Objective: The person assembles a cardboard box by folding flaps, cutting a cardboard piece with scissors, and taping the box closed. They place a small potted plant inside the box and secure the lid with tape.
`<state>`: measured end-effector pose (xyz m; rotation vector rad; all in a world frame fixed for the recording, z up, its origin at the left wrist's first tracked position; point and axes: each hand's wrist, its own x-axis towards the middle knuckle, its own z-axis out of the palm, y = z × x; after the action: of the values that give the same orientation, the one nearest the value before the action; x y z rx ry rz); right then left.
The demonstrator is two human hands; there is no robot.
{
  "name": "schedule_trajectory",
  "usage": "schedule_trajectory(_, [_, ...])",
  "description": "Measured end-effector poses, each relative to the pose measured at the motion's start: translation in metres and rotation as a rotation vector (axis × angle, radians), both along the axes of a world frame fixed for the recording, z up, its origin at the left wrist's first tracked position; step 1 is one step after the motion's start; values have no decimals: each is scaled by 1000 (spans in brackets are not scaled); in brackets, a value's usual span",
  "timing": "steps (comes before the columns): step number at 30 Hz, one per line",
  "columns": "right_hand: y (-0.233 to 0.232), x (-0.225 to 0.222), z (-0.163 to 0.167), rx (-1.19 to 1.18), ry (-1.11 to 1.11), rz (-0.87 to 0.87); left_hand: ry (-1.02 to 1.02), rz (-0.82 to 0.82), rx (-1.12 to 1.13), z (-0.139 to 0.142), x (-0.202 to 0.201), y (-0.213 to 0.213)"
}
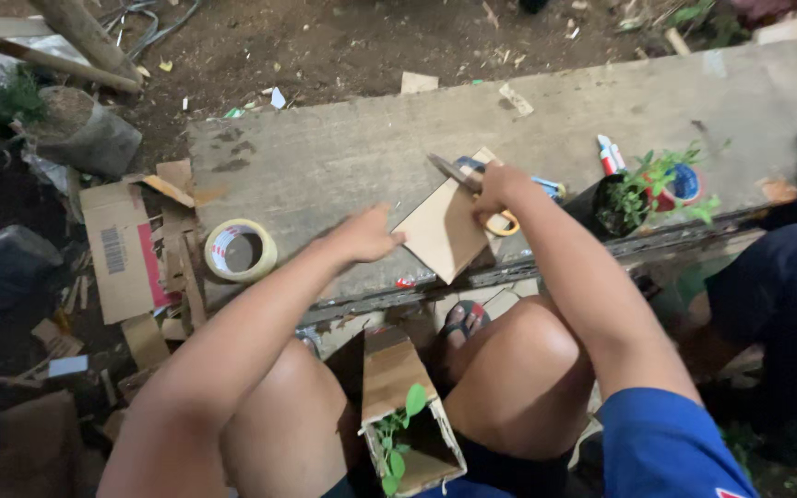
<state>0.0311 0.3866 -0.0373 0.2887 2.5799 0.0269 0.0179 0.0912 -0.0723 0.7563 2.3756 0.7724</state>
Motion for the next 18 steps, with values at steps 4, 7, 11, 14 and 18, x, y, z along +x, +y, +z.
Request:
schedule_trajectory(4, [8,0,-4,-98,174,-110,119,160,5,-24,-4,52])
schedule_trajectory(7, [9,5,1,-179,373,-208,-40,215,-49,-23,-5,69])
schedule_trajectory(11, [7,10,8,-281,506,-303,-452,164,92,8,-36,56])
schedule_trajectory(14, [6,16,19,-371,493,-346,-571,401,433,53,-66,21])
schedule_trajectory(18, [9,19,23,-312,533,-342,-64,482,739,111,-58,-33])
